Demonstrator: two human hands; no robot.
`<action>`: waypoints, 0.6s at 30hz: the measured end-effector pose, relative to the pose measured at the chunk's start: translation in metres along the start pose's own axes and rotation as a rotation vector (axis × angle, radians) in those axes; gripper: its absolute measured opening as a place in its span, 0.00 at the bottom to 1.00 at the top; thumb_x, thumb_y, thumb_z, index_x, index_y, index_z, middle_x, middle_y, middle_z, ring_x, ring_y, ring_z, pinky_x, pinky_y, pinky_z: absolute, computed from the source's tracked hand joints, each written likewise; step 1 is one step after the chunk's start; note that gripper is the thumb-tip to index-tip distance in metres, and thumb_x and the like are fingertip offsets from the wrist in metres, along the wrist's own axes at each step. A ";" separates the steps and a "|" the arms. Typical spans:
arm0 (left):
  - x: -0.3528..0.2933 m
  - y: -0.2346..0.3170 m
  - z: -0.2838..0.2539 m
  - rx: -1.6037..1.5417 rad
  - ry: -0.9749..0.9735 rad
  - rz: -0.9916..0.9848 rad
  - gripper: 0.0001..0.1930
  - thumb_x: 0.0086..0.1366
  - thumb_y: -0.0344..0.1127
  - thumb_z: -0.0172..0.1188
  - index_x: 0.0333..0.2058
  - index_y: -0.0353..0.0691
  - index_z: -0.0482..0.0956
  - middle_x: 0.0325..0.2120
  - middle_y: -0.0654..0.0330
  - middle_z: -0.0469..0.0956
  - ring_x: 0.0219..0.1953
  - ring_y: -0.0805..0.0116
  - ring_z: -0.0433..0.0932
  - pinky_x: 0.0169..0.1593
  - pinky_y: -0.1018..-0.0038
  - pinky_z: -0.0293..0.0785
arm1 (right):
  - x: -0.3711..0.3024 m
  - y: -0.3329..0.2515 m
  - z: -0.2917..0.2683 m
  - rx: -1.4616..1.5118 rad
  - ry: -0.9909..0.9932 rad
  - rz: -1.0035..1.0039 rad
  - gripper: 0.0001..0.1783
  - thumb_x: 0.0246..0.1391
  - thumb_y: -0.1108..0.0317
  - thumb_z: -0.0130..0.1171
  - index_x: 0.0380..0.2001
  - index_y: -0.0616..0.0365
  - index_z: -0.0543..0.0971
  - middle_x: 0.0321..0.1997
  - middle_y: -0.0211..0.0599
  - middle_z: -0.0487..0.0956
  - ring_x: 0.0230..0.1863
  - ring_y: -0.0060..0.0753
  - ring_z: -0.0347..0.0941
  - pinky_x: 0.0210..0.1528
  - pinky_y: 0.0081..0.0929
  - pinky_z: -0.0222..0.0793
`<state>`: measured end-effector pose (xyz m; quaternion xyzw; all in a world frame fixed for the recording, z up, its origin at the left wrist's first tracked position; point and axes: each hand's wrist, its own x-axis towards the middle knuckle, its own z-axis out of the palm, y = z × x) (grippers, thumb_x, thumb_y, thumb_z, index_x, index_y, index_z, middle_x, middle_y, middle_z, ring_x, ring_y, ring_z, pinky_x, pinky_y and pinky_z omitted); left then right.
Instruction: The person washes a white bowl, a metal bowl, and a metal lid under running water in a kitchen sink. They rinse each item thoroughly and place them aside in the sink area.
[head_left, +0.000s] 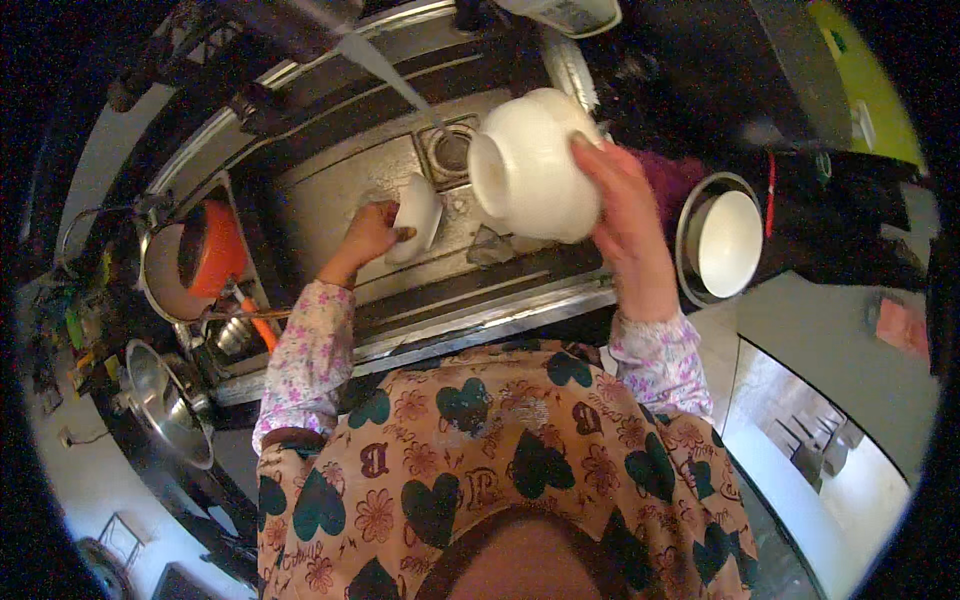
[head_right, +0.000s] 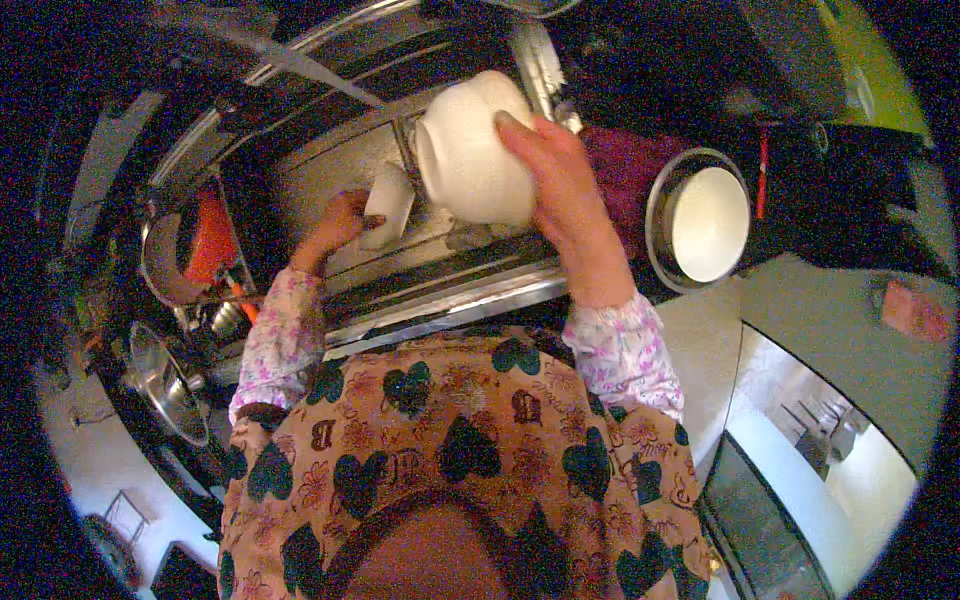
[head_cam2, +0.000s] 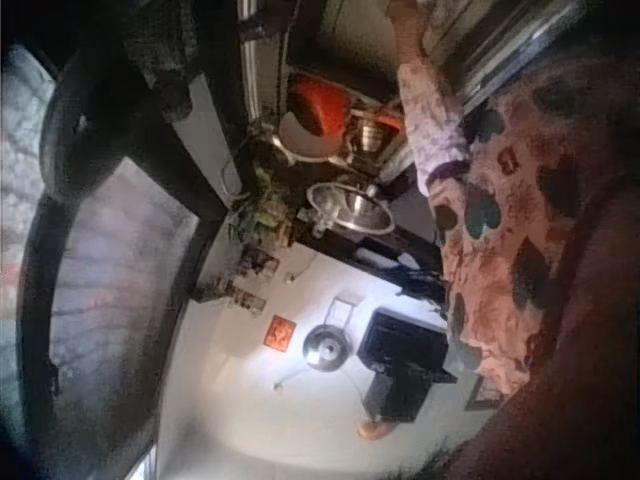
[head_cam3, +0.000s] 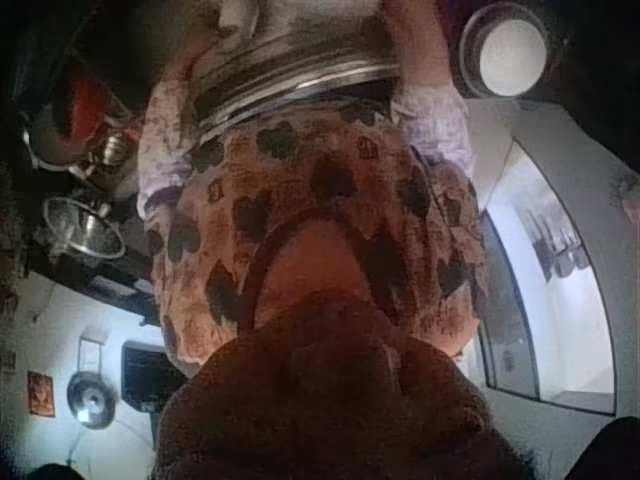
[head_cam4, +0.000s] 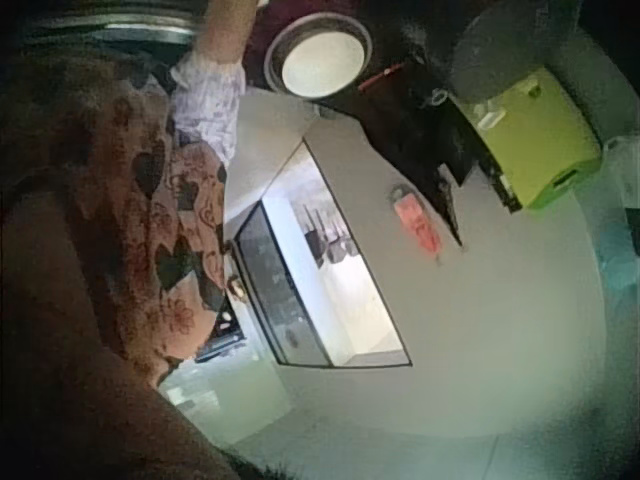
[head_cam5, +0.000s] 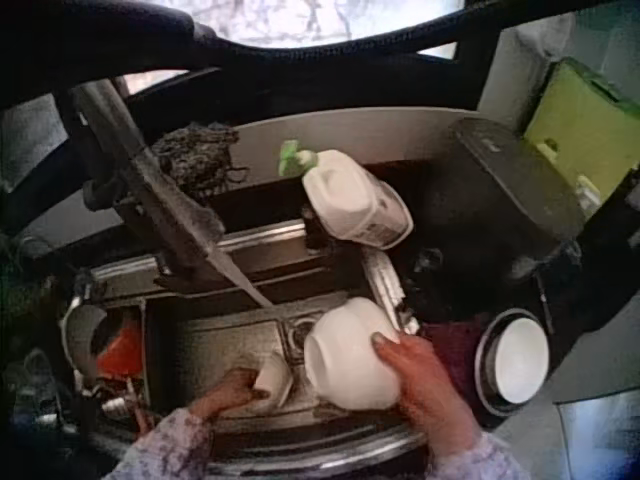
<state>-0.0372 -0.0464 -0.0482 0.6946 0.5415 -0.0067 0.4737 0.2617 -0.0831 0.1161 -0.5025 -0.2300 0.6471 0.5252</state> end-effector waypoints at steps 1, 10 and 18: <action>0.010 0.009 0.003 -0.163 -0.013 -0.006 0.17 0.50 0.33 0.64 0.40 0.36 0.76 0.30 0.54 0.79 0.30 0.66 0.78 0.36 0.71 0.72 | -0.017 -0.013 -0.012 -0.052 0.020 -0.060 0.20 0.52 0.57 0.57 0.42 0.61 0.75 0.36 0.35 0.79 0.34 0.26 0.76 0.39 0.26 0.72; 0.045 0.135 -0.003 -0.860 0.056 0.012 0.16 0.60 0.39 0.56 0.42 0.33 0.75 0.33 0.57 0.78 0.33 0.69 0.76 0.36 0.72 0.71 | -0.114 -0.048 -0.114 -1.477 0.567 -0.566 0.10 0.53 0.64 0.56 0.26 0.61 0.74 0.22 0.41 0.72 0.23 0.33 0.69 0.27 0.28 0.64; 0.056 0.103 -0.008 -1.368 0.186 -0.015 0.17 0.63 0.41 0.53 0.46 0.36 0.70 0.42 0.57 0.75 0.44 0.63 0.74 0.46 0.68 0.74 | -0.103 0.014 -0.178 -1.757 0.725 -0.587 0.12 0.53 0.63 0.55 0.21 0.59 0.71 0.23 0.43 0.72 0.22 0.47 0.70 0.24 0.37 0.64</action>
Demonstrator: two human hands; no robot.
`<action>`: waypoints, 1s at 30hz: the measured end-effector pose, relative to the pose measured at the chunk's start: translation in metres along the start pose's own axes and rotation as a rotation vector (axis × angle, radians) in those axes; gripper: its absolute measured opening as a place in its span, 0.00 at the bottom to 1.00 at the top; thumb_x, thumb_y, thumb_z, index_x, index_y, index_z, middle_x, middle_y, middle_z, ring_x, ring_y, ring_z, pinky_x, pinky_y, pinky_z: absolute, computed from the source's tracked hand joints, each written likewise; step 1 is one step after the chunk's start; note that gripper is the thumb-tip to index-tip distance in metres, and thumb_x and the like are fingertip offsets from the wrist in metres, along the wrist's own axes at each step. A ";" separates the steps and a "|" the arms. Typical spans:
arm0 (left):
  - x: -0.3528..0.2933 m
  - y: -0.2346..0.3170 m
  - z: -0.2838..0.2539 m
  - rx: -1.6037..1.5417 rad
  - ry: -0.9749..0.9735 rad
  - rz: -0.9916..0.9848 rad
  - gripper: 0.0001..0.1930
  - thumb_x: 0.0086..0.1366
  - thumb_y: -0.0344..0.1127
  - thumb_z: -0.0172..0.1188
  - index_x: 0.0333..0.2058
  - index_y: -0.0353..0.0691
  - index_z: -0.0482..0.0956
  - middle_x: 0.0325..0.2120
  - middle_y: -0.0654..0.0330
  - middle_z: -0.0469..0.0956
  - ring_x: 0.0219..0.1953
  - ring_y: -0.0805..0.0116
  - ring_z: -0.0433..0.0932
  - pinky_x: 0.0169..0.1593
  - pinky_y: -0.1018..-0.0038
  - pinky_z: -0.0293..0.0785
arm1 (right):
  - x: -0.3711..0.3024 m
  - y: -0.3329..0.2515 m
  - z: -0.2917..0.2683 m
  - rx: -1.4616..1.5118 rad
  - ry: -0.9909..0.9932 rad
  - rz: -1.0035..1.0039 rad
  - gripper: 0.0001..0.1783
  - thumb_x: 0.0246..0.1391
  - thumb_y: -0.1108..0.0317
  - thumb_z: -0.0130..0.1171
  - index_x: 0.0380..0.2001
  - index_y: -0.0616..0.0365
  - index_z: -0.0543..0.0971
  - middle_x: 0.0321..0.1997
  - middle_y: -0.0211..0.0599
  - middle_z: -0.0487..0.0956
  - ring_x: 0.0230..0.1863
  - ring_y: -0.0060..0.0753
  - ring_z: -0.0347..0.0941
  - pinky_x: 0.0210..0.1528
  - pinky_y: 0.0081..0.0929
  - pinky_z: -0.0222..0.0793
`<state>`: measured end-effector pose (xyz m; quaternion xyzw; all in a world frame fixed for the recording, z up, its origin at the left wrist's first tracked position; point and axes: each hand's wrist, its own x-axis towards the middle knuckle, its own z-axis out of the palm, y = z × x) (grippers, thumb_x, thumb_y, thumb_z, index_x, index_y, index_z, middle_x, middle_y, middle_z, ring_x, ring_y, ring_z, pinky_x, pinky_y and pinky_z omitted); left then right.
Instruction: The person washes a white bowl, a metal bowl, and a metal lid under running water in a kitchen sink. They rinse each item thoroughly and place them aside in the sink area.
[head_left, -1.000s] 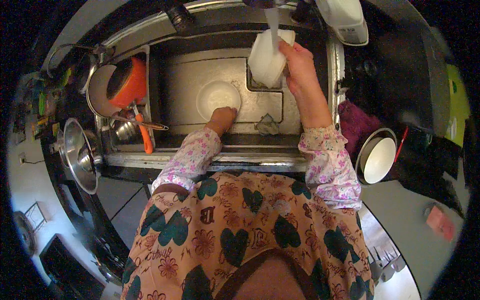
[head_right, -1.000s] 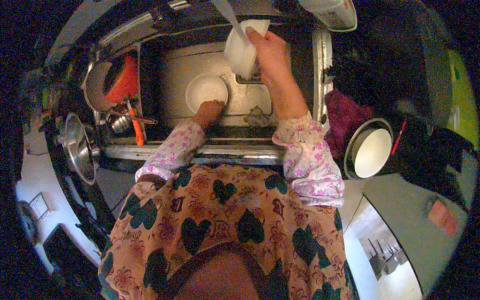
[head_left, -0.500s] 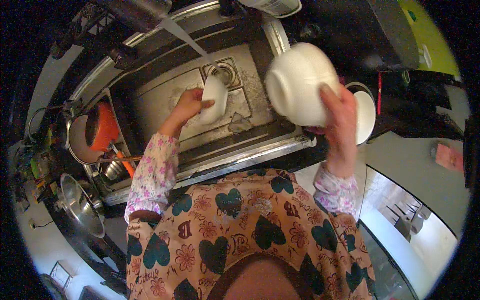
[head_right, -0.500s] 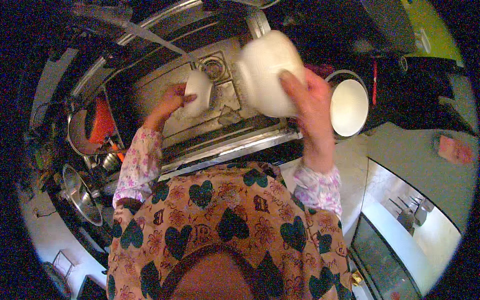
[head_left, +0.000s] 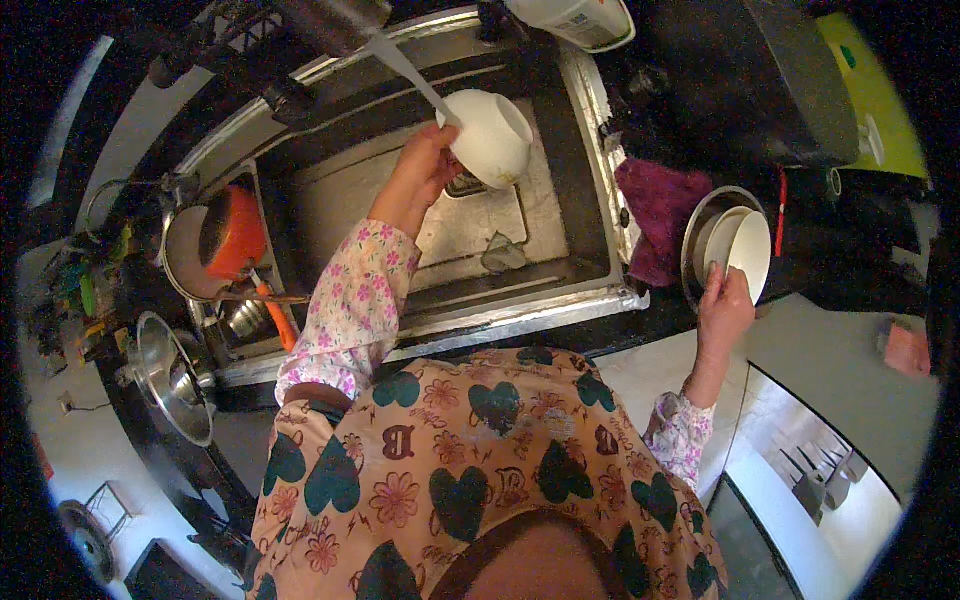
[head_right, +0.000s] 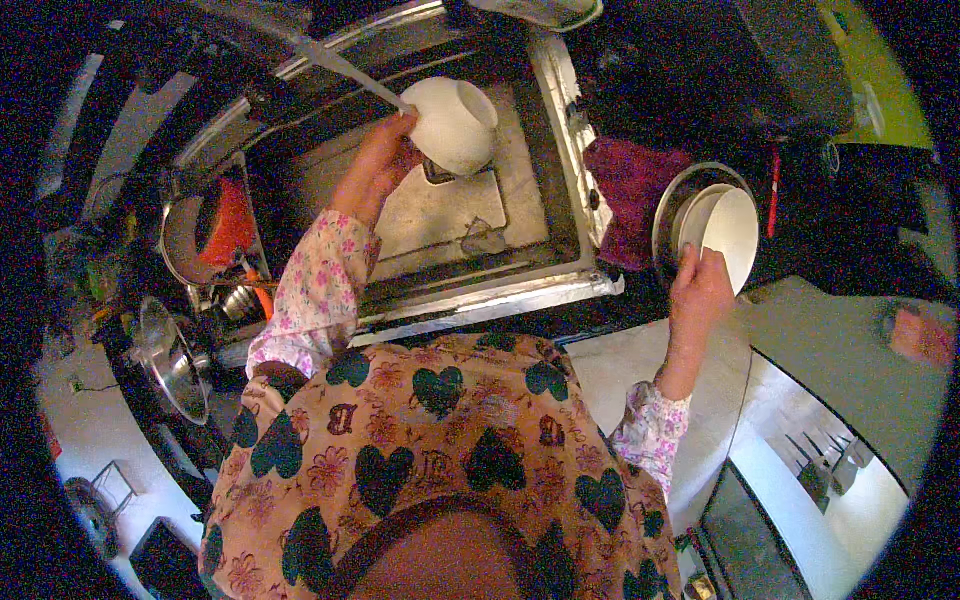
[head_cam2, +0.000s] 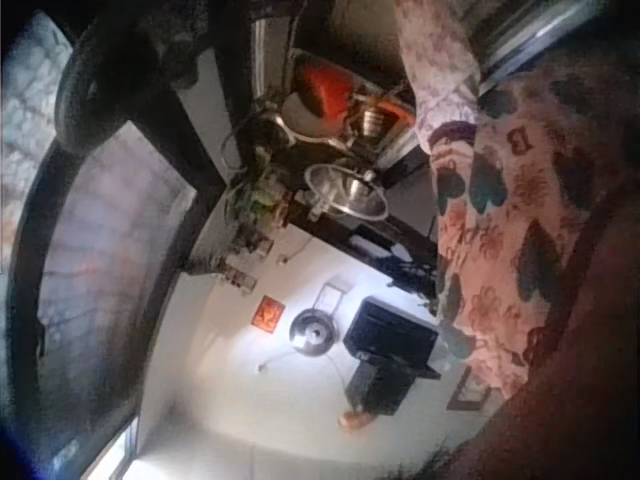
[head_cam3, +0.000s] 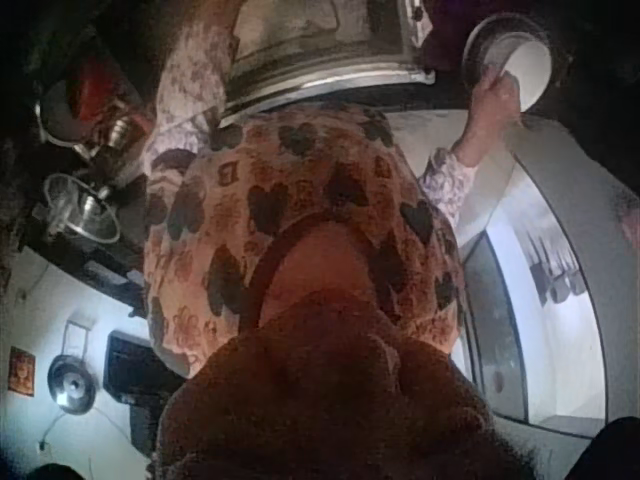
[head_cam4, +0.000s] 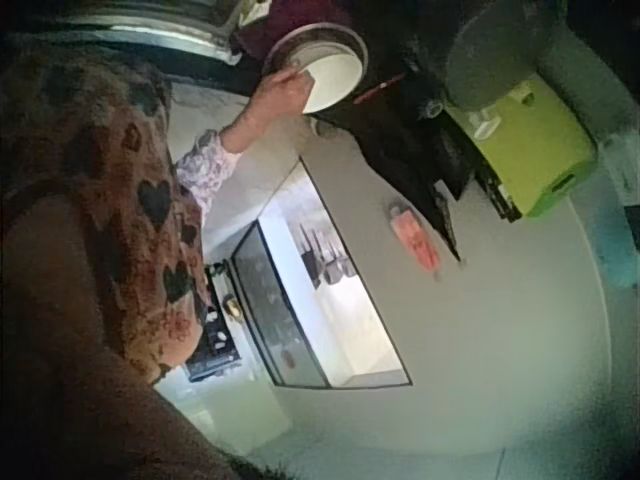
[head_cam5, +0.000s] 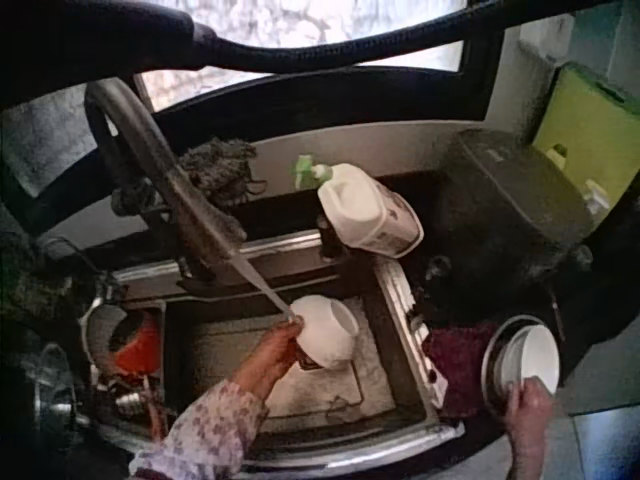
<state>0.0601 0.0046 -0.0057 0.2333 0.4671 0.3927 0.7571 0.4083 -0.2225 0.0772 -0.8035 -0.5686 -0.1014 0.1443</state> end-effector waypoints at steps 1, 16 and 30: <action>0.000 0.000 -0.006 -0.029 0.001 -0.001 0.16 0.63 0.41 0.52 0.45 0.37 0.70 0.40 0.58 0.75 0.42 0.65 0.74 0.43 0.69 0.73 | -0.001 0.002 0.004 0.002 0.008 -0.015 0.11 0.52 0.63 0.55 0.22 0.59 0.73 0.23 0.43 0.72 0.23 0.46 0.70 0.24 0.36 0.65; -0.062 -0.002 -0.033 -0.357 -0.066 0.129 0.18 0.64 0.41 0.51 0.49 0.38 0.67 0.45 0.59 0.73 0.46 0.65 0.72 0.50 0.68 0.68 | 0.054 -0.186 0.092 1.598 -0.825 0.808 0.29 0.57 0.52 0.51 0.55 0.60 0.64 0.51 0.43 0.71 0.53 0.39 0.67 0.52 0.33 0.67; -0.039 -0.036 -0.070 -0.211 0.098 -0.134 0.30 0.59 0.50 0.58 0.55 0.45 0.58 0.51 0.54 0.61 0.51 0.56 0.66 0.47 0.54 0.72 | 0.100 -0.271 0.161 1.042 -0.471 -0.022 0.19 0.50 0.53 0.56 0.27 0.61 0.75 0.23 0.46 0.77 0.27 0.45 0.75 0.30 0.40 0.70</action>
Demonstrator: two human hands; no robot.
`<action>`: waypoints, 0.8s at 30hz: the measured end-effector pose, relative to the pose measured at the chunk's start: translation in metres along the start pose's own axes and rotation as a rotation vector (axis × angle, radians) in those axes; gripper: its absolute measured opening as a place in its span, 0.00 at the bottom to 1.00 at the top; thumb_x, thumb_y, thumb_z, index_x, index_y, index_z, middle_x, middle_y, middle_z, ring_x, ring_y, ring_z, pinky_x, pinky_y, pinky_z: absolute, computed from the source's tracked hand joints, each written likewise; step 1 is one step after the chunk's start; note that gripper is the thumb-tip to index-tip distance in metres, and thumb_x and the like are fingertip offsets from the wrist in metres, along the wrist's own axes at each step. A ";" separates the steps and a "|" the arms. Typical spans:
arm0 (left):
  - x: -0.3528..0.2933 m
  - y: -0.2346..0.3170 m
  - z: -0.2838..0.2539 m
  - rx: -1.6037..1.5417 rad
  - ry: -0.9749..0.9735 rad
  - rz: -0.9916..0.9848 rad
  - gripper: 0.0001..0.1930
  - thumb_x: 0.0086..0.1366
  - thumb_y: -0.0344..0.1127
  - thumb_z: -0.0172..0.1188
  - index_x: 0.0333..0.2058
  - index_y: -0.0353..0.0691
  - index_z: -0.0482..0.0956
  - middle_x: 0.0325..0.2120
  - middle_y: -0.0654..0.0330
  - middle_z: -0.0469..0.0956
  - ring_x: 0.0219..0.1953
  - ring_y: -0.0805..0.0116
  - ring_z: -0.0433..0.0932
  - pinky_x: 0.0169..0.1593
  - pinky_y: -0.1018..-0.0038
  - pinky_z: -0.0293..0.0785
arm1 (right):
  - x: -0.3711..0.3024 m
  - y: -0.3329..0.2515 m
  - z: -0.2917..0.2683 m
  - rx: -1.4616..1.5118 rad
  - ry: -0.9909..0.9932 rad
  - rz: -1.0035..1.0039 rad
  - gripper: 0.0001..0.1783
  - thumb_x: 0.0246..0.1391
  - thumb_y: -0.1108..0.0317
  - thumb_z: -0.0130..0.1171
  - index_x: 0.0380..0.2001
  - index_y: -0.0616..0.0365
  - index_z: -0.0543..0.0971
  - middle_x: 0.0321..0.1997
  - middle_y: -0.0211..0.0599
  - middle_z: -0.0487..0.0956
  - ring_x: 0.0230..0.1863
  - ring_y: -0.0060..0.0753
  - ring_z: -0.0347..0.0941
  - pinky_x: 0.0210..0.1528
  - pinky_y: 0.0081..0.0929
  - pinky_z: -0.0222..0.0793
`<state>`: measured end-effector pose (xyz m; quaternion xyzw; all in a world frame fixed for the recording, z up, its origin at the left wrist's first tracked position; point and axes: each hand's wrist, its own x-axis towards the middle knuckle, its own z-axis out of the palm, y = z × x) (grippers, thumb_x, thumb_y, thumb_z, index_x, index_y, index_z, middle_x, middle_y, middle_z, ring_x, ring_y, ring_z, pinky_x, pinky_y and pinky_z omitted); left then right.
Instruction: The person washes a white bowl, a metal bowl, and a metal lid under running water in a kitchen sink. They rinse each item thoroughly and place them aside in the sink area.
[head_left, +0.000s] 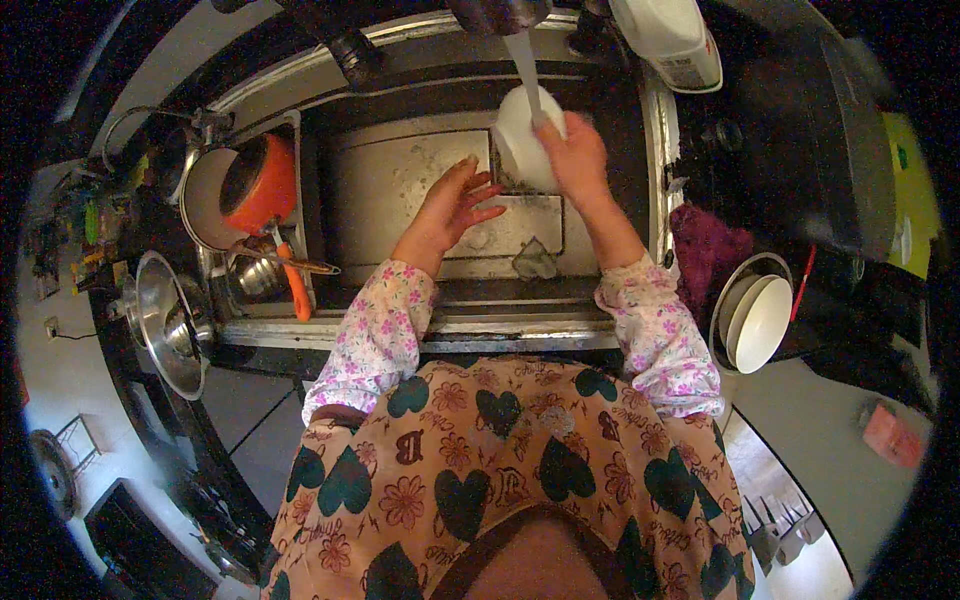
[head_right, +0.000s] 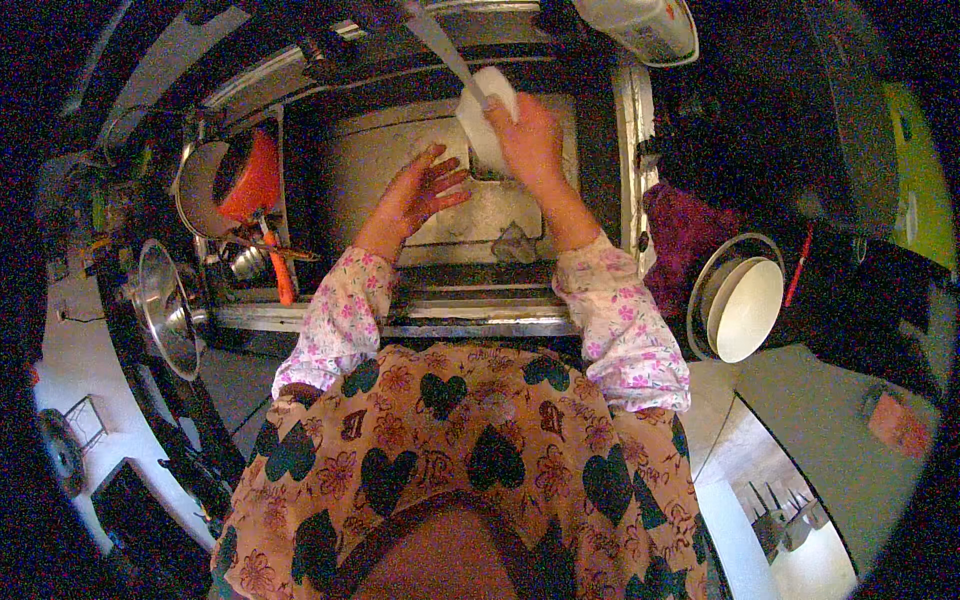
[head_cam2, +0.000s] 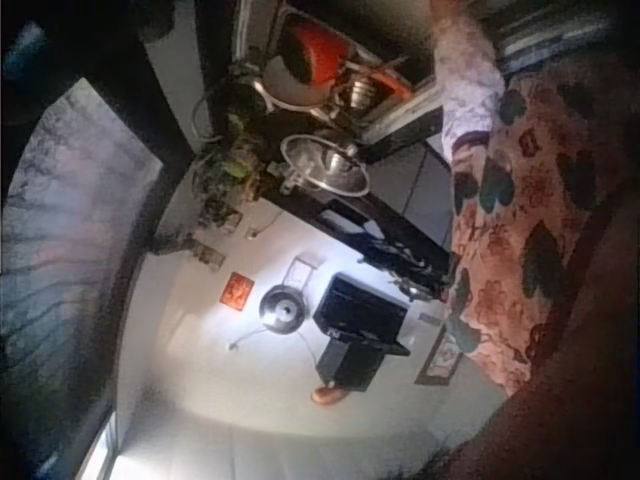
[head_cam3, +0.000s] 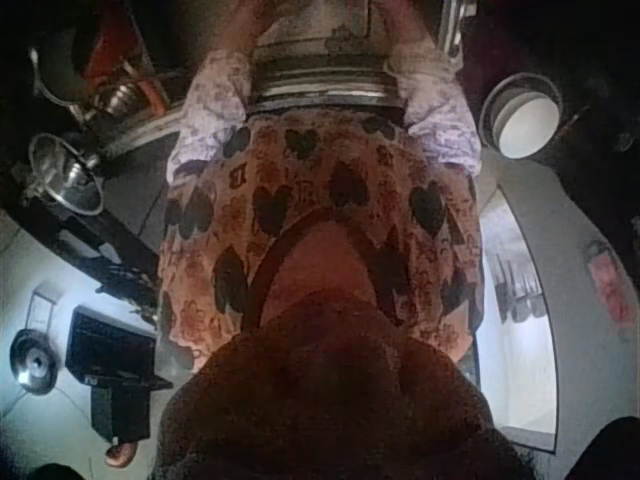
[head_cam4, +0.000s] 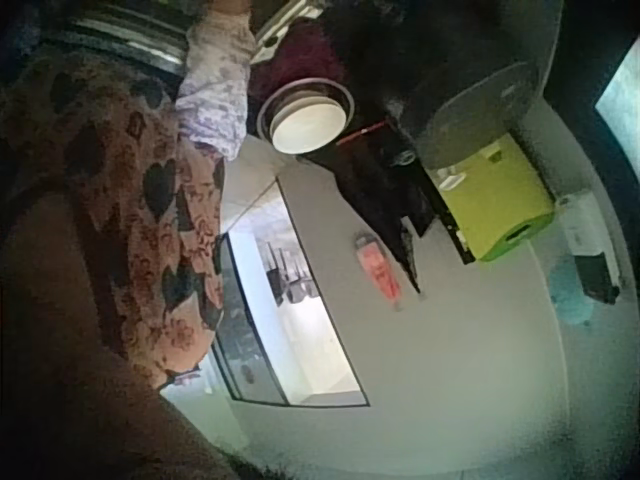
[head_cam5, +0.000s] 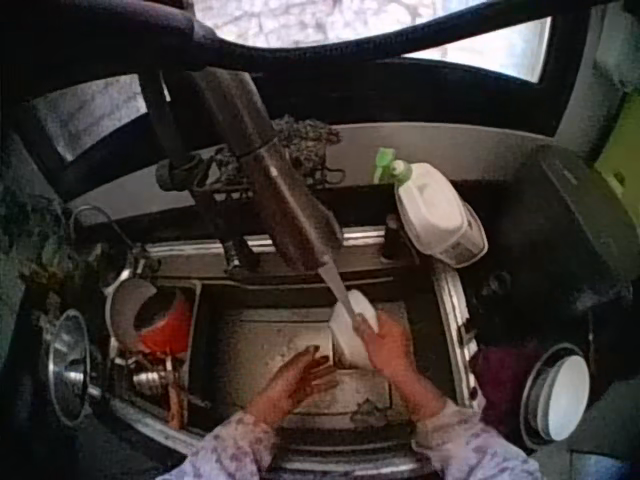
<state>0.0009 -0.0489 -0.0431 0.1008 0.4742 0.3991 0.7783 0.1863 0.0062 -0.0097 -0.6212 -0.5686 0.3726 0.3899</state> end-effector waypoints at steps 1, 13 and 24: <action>-0.002 0.006 0.012 -0.081 -0.030 -0.001 0.33 0.58 0.50 0.58 0.57 0.45 0.55 0.52 0.53 0.59 0.52 0.57 0.65 0.47 0.54 0.71 | -0.007 -0.012 0.002 -0.183 -0.048 -0.082 0.18 0.50 0.53 0.56 0.26 0.61 0.74 0.23 0.45 0.76 0.27 0.46 0.75 0.30 0.41 0.70; 0.000 0.018 0.035 0.208 0.080 0.180 0.26 0.61 0.36 0.45 0.58 0.42 0.53 0.48 0.51 0.68 0.41 0.57 0.75 0.35 0.61 0.79 | -0.043 -0.007 -0.046 -0.349 0.033 -0.207 0.24 0.46 0.60 0.59 0.46 0.58 0.71 0.40 0.47 0.75 0.33 0.42 0.75 0.35 0.36 0.73; 0.024 -0.062 0.058 -0.258 0.082 0.256 0.23 0.51 0.36 0.64 0.45 0.34 0.71 0.37 0.57 0.76 0.37 0.64 0.75 0.41 0.67 0.73 | -0.053 -0.011 0.002 0.168 0.100 0.235 0.34 0.39 0.77 0.51 0.54 0.64 0.59 0.49 0.53 0.70 0.49 0.49 0.69 0.47 0.36 0.65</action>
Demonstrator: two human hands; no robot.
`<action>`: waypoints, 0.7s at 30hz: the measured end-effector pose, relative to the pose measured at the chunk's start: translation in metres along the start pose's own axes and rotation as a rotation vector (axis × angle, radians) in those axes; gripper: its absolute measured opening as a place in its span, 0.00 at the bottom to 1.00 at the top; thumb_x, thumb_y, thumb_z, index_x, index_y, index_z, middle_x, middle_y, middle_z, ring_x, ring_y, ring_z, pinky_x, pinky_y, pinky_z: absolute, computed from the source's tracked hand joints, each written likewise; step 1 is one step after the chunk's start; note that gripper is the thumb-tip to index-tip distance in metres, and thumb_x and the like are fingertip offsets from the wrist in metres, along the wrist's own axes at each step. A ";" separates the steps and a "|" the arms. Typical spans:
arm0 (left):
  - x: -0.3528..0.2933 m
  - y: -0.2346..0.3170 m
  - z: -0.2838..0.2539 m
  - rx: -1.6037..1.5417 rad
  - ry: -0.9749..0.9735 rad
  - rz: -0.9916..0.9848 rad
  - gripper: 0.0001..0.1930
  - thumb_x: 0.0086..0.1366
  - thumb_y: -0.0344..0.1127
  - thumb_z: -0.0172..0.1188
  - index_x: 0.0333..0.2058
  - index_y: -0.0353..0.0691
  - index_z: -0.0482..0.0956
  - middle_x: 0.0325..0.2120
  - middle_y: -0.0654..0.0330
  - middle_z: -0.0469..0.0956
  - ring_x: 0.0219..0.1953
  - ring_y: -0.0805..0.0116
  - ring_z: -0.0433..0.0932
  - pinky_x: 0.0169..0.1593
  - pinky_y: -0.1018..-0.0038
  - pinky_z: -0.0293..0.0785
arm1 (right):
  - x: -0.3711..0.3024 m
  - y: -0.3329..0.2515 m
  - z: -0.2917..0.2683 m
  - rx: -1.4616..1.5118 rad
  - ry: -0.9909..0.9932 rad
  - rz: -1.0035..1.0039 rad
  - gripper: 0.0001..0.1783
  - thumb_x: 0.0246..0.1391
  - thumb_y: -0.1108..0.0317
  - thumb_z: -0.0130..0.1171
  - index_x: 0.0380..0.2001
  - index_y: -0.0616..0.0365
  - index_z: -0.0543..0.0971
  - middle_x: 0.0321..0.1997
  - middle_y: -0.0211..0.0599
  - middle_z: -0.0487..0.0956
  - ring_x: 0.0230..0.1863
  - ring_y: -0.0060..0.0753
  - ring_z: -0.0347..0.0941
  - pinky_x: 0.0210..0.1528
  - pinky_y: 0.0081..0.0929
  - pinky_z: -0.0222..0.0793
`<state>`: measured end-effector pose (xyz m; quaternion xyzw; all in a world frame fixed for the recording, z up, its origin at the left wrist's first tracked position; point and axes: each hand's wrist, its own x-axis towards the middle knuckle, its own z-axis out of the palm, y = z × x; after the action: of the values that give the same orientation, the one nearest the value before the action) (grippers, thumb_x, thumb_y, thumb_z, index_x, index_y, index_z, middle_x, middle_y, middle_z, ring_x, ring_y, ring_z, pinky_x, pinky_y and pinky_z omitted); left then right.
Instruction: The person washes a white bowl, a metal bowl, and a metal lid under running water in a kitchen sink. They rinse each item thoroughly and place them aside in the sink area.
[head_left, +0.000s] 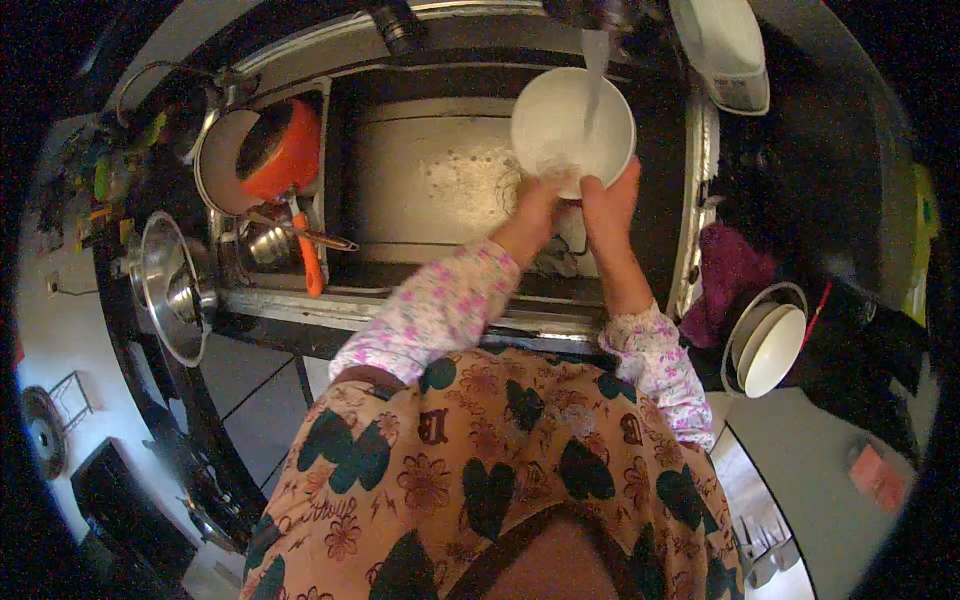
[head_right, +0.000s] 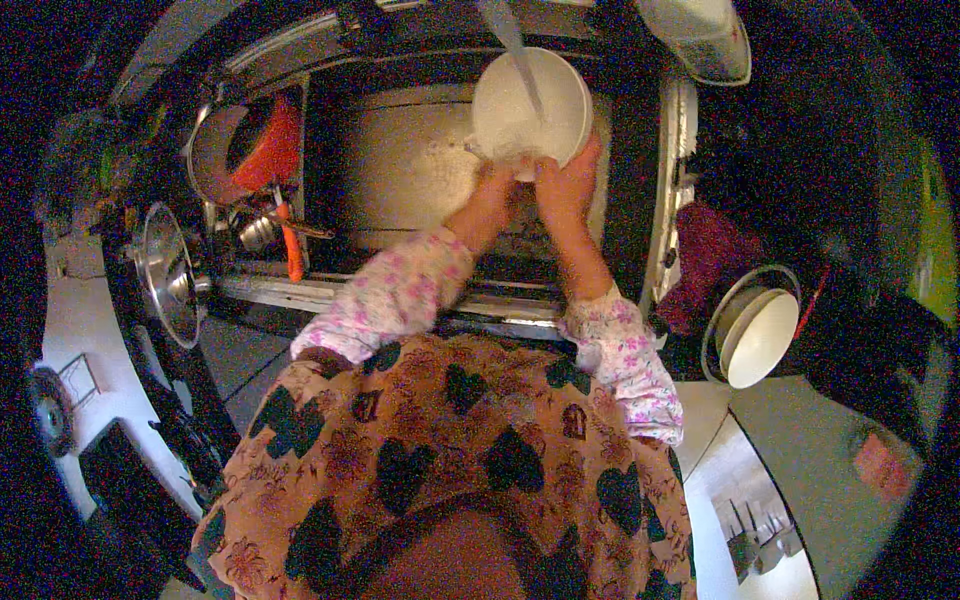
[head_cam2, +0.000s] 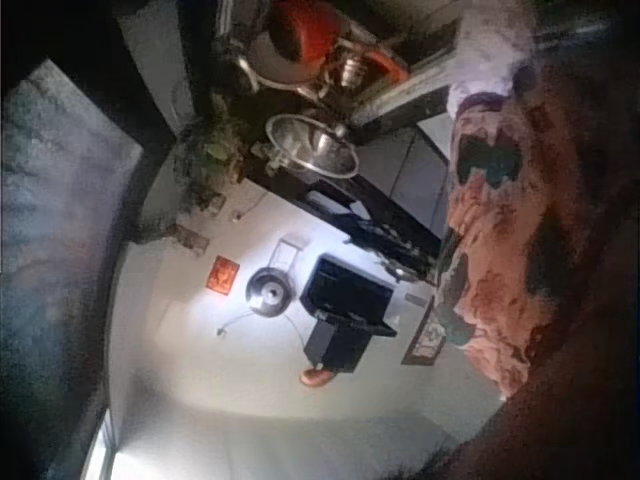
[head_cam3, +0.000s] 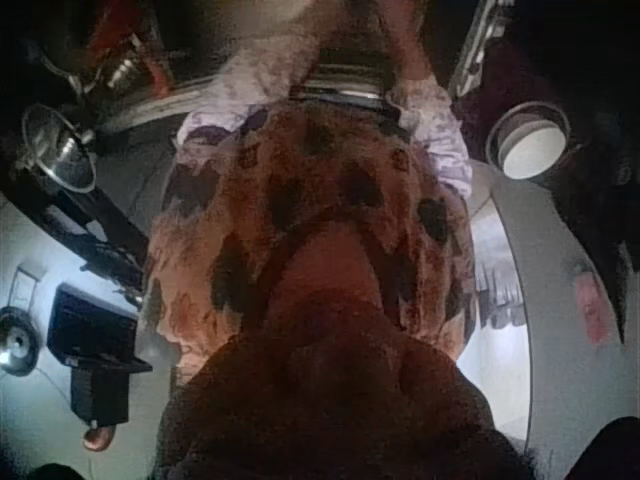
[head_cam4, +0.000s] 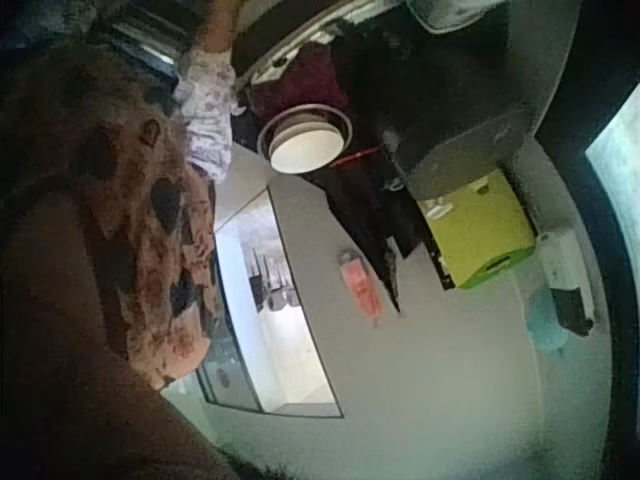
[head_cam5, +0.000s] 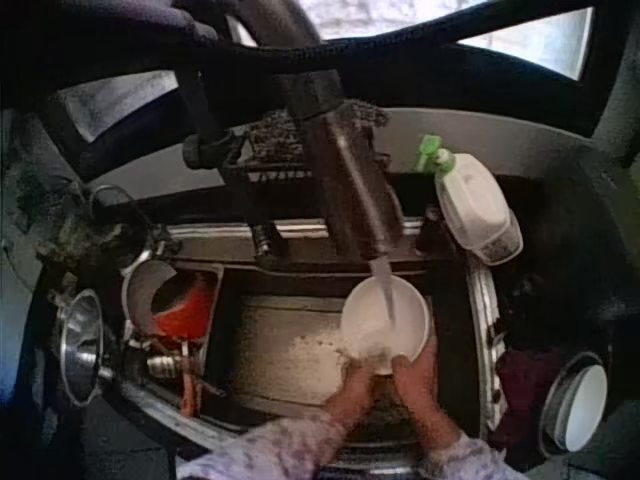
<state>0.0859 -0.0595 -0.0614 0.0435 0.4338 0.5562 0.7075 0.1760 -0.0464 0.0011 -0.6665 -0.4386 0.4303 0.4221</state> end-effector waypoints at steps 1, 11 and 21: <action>-0.003 0.004 0.010 0.136 0.025 -0.072 0.24 0.52 0.36 0.63 0.48 0.37 0.69 0.40 0.57 0.75 0.39 0.64 0.75 0.43 0.67 0.72 | 0.000 0.003 0.000 -0.119 0.086 -0.081 0.36 0.38 0.77 0.53 0.56 0.64 0.58 0.50 0.54 0.70 0.52 0.51 0.67 0.55 0.36 0.61; 0.016 0.054 0.002 0.848 0.189 0.228 0.17 0.56 0.46 0.60 0.36 0.39 0.79 0.29 0.62 0.80 0.27 0.68 0.78 0.31 0.70 0.73 | -0.029 0.039 0.000 0.364 0.013 0.107 0.36 0.35 0.79 0.53 0.54 0.65 0.59 0.53 0.49 0.66 0.55 0.43 0.63 0.60 0.33 0.54; 0.044 0.069 -0.032 0.994 0.143 0.452 0.27 0.46 0.38 0.70 0.44 0.34 0.71 0.35 0.56 0.77 0.36 0.66 0.77 0.41 0.69 0.74 | -0.030 0.048 0.016 0.445 0.084 0.108 0.35 0.40 0.84 0.50 0.56 0.61 0.57 0.55 0.46 0.65 0.54 0.41 0.66 0.53 0.32 0.64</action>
<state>0.0138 -0.0108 -0.0686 0.4265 0.6709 0.4240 0.4338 0.1644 -0.0839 -0.0425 -0.5966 -0.2787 0.5103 0.5531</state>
